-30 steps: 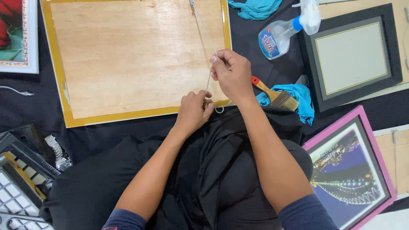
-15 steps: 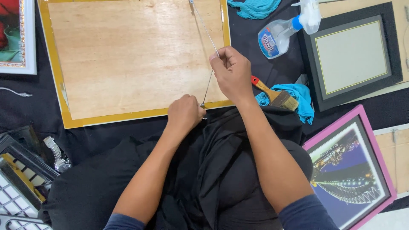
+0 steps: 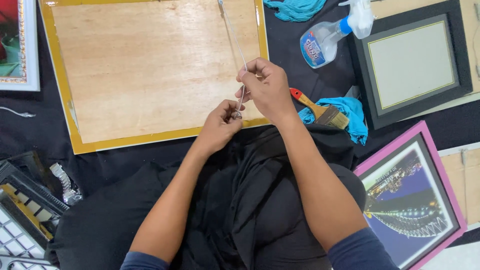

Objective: Attaching a metal hanging wire to the back of a picture frame by threading it through eyelets and twisting the ends to secure it.

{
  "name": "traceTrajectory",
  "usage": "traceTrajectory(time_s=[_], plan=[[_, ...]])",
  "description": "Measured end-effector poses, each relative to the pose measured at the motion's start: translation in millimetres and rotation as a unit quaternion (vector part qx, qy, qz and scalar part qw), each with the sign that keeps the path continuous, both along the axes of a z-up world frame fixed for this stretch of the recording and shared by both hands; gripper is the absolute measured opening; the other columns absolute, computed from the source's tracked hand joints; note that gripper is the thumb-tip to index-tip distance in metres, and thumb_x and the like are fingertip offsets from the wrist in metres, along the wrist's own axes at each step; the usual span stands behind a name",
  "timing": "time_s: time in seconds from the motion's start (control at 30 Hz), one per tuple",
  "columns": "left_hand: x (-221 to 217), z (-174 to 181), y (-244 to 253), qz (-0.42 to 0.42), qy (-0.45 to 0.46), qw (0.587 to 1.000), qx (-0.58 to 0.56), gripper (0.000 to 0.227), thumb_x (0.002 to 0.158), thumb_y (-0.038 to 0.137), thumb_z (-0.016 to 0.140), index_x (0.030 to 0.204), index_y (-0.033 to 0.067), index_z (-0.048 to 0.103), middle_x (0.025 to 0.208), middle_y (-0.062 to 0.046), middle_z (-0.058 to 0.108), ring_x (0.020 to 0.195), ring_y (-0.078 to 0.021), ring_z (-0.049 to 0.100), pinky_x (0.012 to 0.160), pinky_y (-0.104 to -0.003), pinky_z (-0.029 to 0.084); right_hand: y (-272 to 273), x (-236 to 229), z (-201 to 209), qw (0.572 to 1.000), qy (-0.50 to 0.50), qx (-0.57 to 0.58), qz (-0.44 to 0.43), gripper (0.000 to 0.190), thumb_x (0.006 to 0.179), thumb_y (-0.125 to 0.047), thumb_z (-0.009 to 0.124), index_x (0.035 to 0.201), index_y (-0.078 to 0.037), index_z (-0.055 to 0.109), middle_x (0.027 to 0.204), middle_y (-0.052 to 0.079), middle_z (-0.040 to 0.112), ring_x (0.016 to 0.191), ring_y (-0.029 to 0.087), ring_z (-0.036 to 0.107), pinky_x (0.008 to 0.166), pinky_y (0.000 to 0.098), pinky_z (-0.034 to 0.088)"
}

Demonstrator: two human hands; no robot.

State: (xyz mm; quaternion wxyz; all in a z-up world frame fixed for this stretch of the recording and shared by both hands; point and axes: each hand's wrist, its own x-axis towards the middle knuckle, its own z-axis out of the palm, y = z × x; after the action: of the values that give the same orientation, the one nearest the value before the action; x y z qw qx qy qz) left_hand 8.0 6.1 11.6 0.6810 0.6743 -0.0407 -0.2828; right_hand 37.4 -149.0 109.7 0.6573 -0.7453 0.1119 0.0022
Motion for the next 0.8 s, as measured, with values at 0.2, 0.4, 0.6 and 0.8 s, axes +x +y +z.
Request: traceTrajectory(time_s=[0.2,0.4,0.6,0.8], plan=[[20,29,23,0.029,-0.056,0.992,-0.107,0.033,0.094,0.009,0.067,0.127,0.0084,0.066,0.112,-0.01,0.074,0.101,-0.0135,0.064,0.083,-0.026,0.052,-4,0,-6,1.0,-0.02,-0.02,0.008,0.013,0.095,-0.009,0.059,0.091,0.0,0.068,0.078,0.011,0.064,0.059,0.019,0.073,0.056,0.0295,0.065],[14,35,17,0.011,-0.126,0.988,-0.086,0.072,0.092,0.01,0.069,0.157,0.0029,0.039,0.149,-0.027,0.056,0.144,-0.0362,0.047,0.11,-0.043,0.043,4,0,6,0.999,0.002,0.023,0.035,0.013,0.093,-0.008,0.059,0.097,0.0,0.069,0.084,0.013,0.066,0.069,0.024,0.077,0.066,0.0362,0.069],[8,36,5,-0.061,-0.109,0.983,0.131,0.033,0.102,0.043,0.061,0.094,0.0144,0.075,0.086,-0.013,0.077,0.094,-0.0356,0.075,0.082,-0.044,0.056,6,-6,9,0.997,0.006,0.07,0.035,0.026,0.088,-0.002,0.052,0.103,0.005,0.072,0.09,0.015,0.068,0.089,0.017,0.069,0.083,0.0366,0.066],[13,26,12,0.068,0.012,0.991,-0.113,0.03,0.107,0.028,0.055,0.115,0.0053,0.073,0.093,-0.013,0.078,0.079,-0.0237,0.076,0.08,-0.041,0.063,-1,-10,-7,0.973,0.184,-0.025,0.133,0.042,0.09,-0.02,0.066,0.126,0.002,0.066,0.077,0.015,0.067,0.071,0.018,0.068,0.061,0.0307,0.061]])
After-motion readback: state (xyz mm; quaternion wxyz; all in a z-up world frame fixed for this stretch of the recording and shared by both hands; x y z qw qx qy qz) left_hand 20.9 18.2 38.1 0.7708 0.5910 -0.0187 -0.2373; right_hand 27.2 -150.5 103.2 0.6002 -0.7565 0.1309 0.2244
